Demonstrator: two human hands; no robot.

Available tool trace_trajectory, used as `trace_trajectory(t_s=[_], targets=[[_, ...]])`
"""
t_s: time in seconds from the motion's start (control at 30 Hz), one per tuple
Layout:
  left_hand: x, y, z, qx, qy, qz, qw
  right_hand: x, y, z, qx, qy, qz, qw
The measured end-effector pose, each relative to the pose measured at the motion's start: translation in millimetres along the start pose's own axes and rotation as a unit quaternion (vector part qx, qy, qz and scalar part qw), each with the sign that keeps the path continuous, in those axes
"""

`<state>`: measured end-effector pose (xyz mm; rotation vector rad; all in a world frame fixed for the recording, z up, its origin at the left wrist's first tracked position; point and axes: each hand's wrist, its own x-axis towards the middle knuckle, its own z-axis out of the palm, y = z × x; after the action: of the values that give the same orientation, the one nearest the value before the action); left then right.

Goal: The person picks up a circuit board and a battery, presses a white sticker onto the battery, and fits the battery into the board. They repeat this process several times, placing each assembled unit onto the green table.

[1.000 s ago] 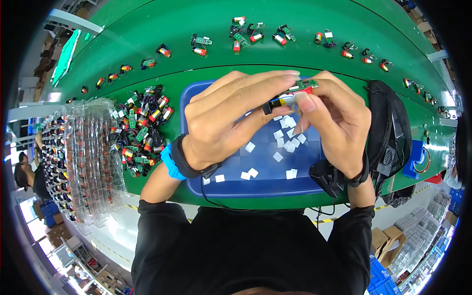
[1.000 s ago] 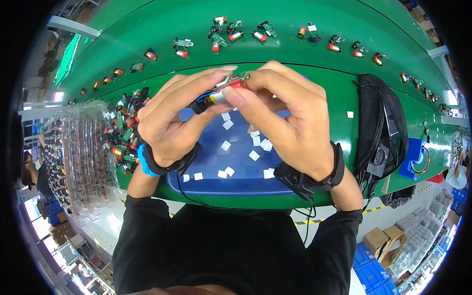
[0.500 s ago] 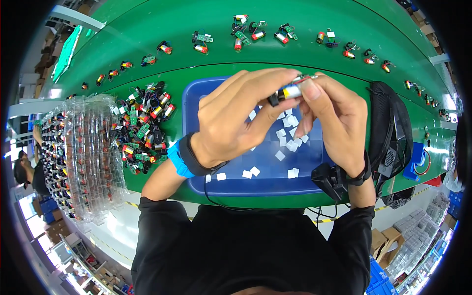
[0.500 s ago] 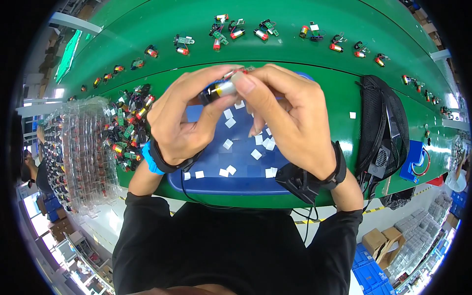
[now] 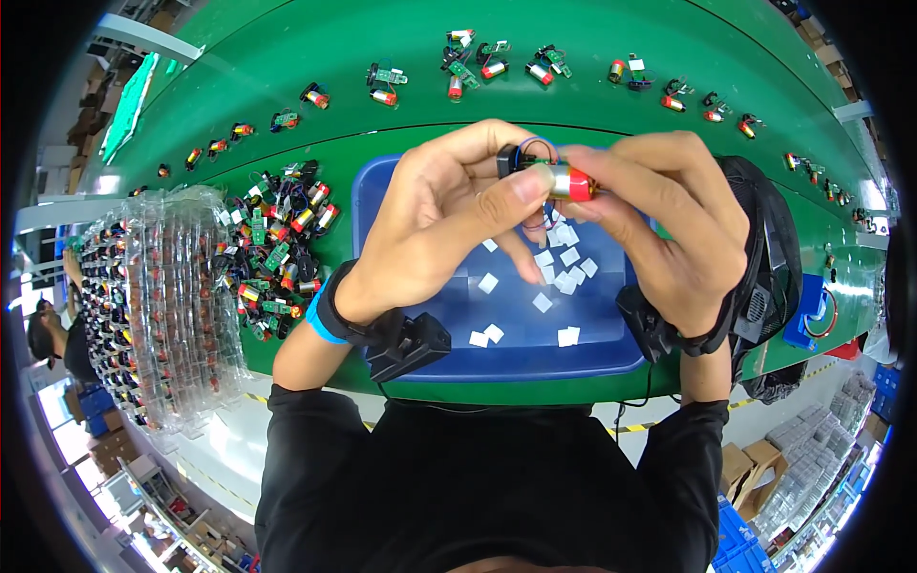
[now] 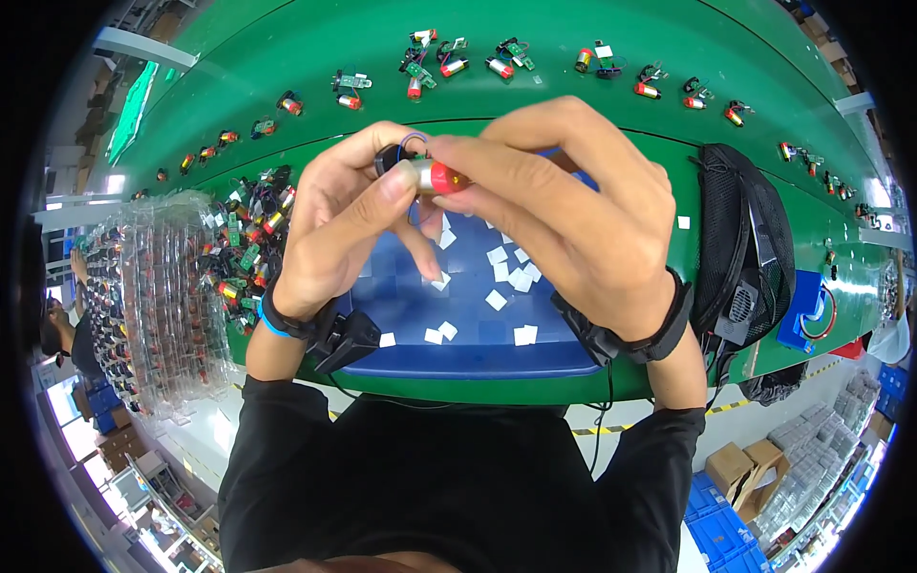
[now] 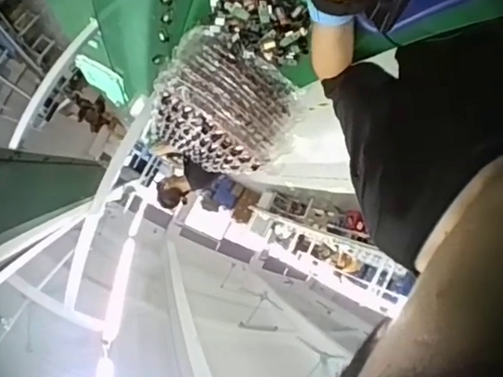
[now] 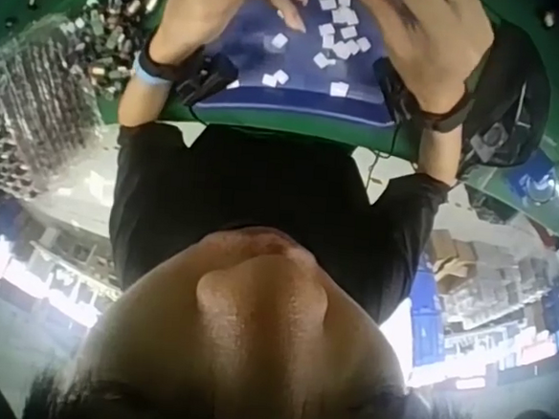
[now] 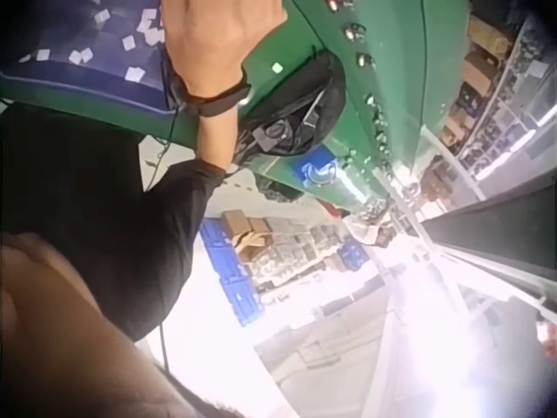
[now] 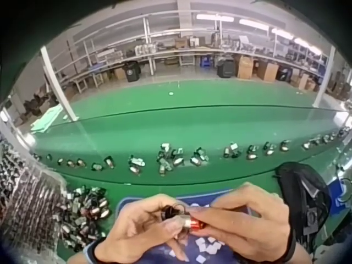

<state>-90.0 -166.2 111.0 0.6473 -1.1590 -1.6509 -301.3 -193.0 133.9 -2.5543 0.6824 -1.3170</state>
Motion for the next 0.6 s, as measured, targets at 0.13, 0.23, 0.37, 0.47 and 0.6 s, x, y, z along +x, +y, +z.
trace_trajectory(t_s=[0.13,0.23,0.37,0.47,0.6], targets=[[-2,-2,4,0.026,0.014,-0.014,0.999,-4,7,0,-0.039,0.006,-0.061,0.997],[3,-6,10,0.023,0.021,-0.027,0.999,-1,9,-7,-0.036,-0.023,-0.018,0.999],[9,2,5,-0.004,0.001,-0.074,0.997,2,9,-12,-0.021,-0.031,0.034,0.999],[9,12,-2,0.002,-0.034,-0.122,0.992,4,3,-13,-0.029,0.004,0.063,0.998],[8,15,-3,-0.001,-0.013,-0.115,0.993,1,-8,-8,-0.032,0.045,0.083,0.995]])
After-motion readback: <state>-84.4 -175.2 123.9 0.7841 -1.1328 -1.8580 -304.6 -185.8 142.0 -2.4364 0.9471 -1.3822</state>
